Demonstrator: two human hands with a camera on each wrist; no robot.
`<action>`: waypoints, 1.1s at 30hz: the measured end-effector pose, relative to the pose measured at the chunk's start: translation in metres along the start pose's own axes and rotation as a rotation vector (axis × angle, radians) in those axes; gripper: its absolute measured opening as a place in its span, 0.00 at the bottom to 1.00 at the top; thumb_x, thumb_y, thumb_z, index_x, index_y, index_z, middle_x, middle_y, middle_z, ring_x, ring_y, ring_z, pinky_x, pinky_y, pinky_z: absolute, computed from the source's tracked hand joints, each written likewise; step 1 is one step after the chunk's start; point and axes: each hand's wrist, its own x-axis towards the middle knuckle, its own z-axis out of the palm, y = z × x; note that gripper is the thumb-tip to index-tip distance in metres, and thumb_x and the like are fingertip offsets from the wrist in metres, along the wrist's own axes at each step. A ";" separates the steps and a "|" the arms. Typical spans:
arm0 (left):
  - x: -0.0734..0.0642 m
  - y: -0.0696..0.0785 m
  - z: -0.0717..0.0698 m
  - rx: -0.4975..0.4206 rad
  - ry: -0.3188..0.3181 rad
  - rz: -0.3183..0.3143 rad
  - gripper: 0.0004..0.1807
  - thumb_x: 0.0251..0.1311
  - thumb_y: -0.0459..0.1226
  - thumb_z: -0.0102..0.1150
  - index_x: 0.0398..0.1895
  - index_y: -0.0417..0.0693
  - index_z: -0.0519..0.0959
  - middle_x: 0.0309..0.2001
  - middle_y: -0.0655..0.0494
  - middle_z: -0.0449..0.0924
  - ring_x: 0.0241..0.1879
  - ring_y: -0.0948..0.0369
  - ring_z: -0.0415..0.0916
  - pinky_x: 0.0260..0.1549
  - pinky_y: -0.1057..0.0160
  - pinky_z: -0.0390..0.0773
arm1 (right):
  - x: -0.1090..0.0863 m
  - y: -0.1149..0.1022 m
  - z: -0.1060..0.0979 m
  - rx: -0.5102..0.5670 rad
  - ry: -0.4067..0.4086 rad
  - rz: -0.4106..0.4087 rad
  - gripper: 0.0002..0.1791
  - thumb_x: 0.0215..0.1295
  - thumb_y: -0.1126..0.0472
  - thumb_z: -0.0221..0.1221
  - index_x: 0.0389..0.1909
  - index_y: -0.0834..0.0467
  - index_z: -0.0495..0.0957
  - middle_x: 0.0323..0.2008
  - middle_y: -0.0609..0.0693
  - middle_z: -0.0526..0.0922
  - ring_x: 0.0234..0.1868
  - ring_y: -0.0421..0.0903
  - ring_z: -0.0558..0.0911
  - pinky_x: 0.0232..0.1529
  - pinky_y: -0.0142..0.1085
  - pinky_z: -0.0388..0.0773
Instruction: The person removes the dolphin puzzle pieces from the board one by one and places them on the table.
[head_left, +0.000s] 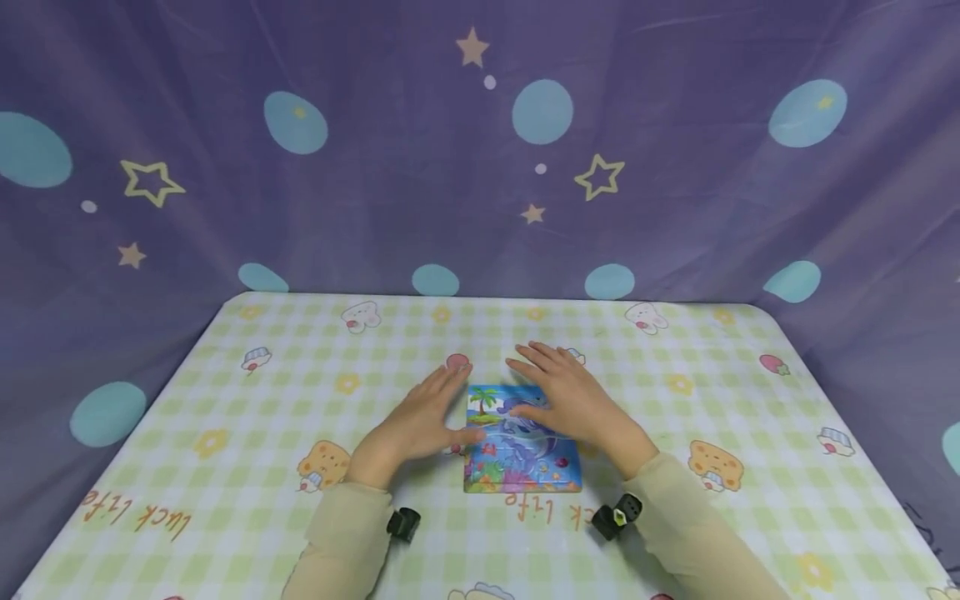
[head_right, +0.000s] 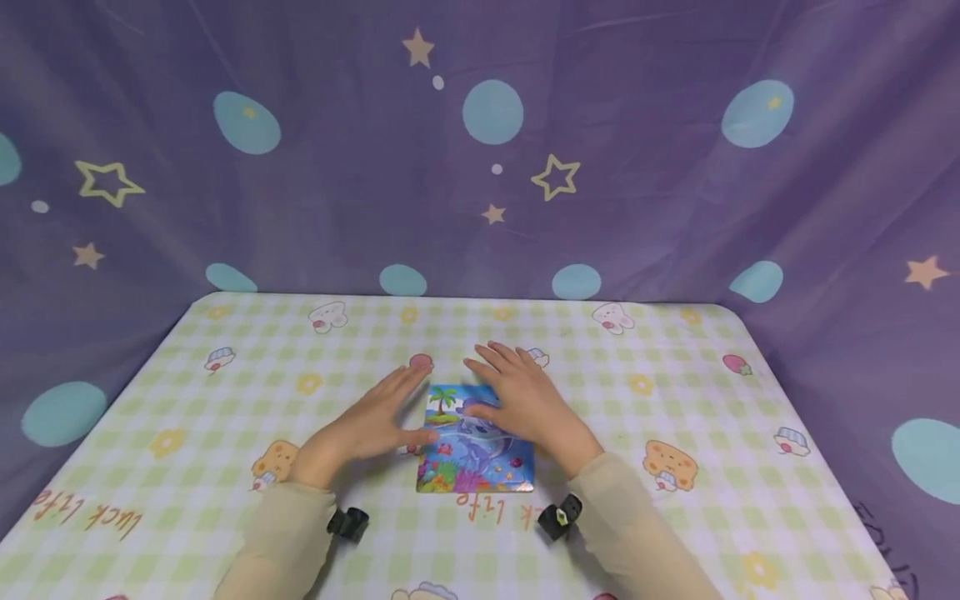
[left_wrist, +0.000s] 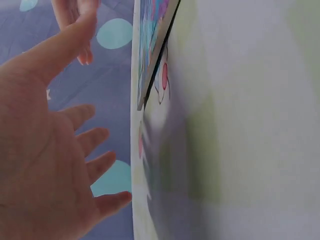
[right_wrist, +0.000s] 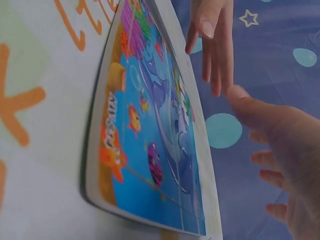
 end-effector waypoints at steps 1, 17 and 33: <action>0.000 -0.001 0.000 -0.018 -0.018 -0.008 0.55 0.58 0.60 0.63 0.80 0.49 0.47 0.79 0.46 0.42 0.77 0.46 0.37 0.73 0.42 0.44 | 0.001 -0.001 0.001 -0.003 -0.003 -0.021 0.39 0.62 0.41 0.65 0.71 0.53 0.69 0.72 0.55 0.64 0.74 0.56 0.60 0.71 0.58 0.57; 0.005 -0.004 0.004 0.001 -0.045 -0.013 0.46 0.53 0.47 0.72 0.74 0.42 0.63 0.75 0.46 0.57 0.73 0.44 0.51 0.71 0.43 0.52 | 0.017 -0.007 0.011 0.019 -0.070 -0.078 0.30 0.60 0.46 0.68 0.61 0.55 0.78 0.59 0.51 0.78 0.60 0.51 0.76 0.63 0.50 0.71; 0.010 -0.001 0.009 -0.067 -0.023 -0.062 0.49 0.50 0.46 0.73 0.74 0.43 0.61 0.75 0.49 0.58 0.74 0.46 0.51 0.71 0.44 0.53 | 0.034 -0.007 0.018 0.076 -0.111 -0.077 0.24 0.57 0.46 0.71 0.51 0.54 0.83 0.45 0.47 0.80 0.45 0.46 0.81 0.51 0.42 0.80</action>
